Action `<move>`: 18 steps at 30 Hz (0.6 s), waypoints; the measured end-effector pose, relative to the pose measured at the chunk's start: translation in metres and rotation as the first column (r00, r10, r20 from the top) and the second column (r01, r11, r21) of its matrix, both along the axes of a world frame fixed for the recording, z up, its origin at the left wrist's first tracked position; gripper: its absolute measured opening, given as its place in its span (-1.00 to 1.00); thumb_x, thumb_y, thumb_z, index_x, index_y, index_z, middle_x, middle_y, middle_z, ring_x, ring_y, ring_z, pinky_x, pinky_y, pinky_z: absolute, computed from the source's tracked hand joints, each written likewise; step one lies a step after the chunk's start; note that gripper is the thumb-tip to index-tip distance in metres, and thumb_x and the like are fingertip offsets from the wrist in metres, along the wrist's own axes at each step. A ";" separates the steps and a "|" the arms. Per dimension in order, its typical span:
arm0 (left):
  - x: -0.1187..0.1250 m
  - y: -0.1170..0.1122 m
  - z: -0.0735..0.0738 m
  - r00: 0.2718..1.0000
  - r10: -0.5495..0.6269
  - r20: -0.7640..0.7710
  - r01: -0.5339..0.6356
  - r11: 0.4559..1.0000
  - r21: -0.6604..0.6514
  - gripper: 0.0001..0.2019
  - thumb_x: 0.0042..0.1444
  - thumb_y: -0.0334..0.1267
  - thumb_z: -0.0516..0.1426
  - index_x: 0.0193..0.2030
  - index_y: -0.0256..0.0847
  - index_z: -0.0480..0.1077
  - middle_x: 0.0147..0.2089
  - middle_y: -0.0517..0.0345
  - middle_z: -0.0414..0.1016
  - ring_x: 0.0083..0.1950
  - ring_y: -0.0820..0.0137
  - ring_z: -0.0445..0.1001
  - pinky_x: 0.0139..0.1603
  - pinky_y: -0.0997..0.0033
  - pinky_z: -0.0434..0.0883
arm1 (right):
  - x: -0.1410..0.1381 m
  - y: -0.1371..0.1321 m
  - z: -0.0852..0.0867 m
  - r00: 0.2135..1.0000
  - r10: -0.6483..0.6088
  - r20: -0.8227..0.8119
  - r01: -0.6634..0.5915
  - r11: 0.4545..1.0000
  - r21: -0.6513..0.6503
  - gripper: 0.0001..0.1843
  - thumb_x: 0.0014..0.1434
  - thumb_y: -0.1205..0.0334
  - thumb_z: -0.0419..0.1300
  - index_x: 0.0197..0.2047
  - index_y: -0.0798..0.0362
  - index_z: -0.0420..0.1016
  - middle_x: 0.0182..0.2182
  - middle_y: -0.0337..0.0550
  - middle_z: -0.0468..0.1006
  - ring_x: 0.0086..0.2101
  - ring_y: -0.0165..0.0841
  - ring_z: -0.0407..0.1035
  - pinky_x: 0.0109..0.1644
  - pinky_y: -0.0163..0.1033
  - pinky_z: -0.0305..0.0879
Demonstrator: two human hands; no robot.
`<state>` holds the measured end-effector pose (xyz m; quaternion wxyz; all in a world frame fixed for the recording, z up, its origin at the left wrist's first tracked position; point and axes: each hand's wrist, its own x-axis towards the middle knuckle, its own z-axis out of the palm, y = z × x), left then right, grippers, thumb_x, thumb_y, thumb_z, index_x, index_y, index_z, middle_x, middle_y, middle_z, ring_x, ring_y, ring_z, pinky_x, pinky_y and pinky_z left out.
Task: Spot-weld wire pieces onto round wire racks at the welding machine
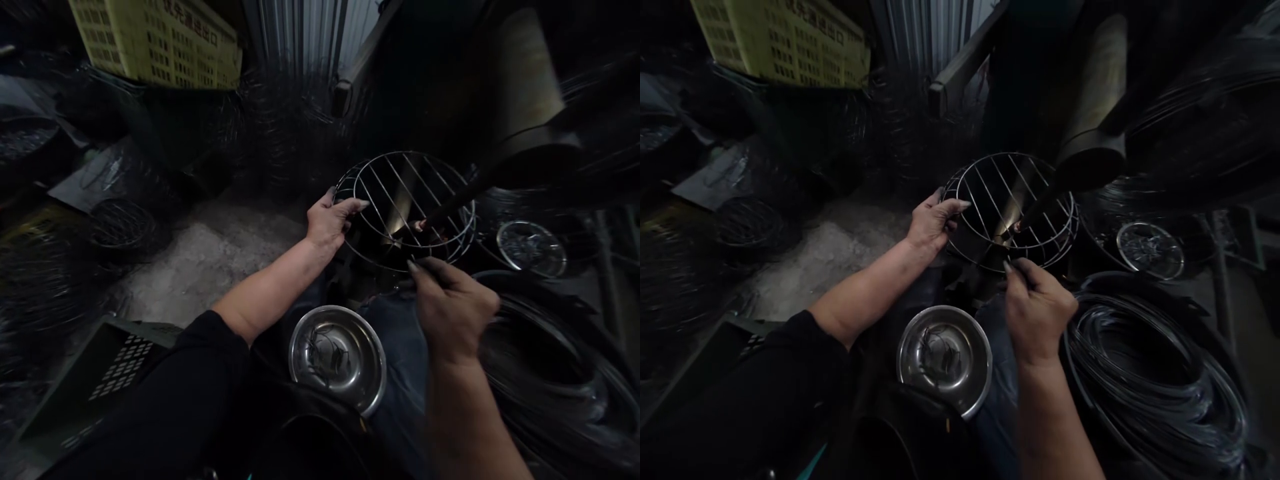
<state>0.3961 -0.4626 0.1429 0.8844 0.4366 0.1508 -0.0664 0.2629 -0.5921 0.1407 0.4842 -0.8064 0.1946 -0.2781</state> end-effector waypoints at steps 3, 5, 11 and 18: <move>-0.002 -0.002 0.000 1.000 -0.002 0.007 0.003 1.000 -0.015 -0.33 -0.21 -0.61 0.31 0.14 -0.28 0.44 -0.55 0.39 0.34 -0.55 0.62 0.27 -0.57 0.58 0.00 | 0.019 0.008 -0.005 0.998 -0.052 0.024 0.051 0.998 0.038 -0.86 0.03 0.20 0.34 -0.35 0.08 0.66 -0.56 -0.24 0.57 -0.54 -0.33 0.49 -0.42 -0.27 0.41; -0.002 -0.003 0.001 1.000 0.001 0.016 0.000 1.000 -0.029 -0.32 -0.21 -0.60 0.31 0.15 -0.29 0.43 -0.54 0.39 0.34 -0.55 0.63 0.28 -0.57 0.59 0.00 | 0.027 0.014 -0.010 0.995 -0.078 0.054 0.066 0.977 0.205 -0.83 0.00 0.18 0.36 -0.35 0.10 0.65 -0.58 -0.24 0.56 -0.58 -0.32 0.47 -0.50 -0.28 0.39; 0.004 -0.006 0.002 1.000 0.011 0.013 -0.011 0.999 -0.042 -0.18 -0.22 -0.60 0.33 0.29 -0.28 0.34 -0.52 0.37 0.38 -0.53 0.62 0.32 -0.58 0.62 0.02 | 0.032 0.023 -0.022 0.961 -0.193 0.198 0.072 0.867 0.494 -0.78 -0.08 0.17 0.45 -0.39 0.12 0.61 -0.58 -0.25 0.55 -0.59 -0.34 0.48 -0.54 -0.32 0.43; 0.012 -0.011 0.004 0.999 0.022 -0.031 -0.023 0.998 -0.056 -0.09 -0.21 -0.64 0.33 0.38 -0.27 0.28 -0.52 0.36 0.38 -0.53 0.61 0.34 -0.56 0.59 0.01 | 0.039 0.022 -0.029 0.933 -0.252 0.258 0.094 0.862 0.499 -0.75 -0.09 0.15 0.47 -0.38 0.11 0.62 -0.53 -0.27 0.57 -0.59 -0.36 0.48 -0.52 -0.30 0.46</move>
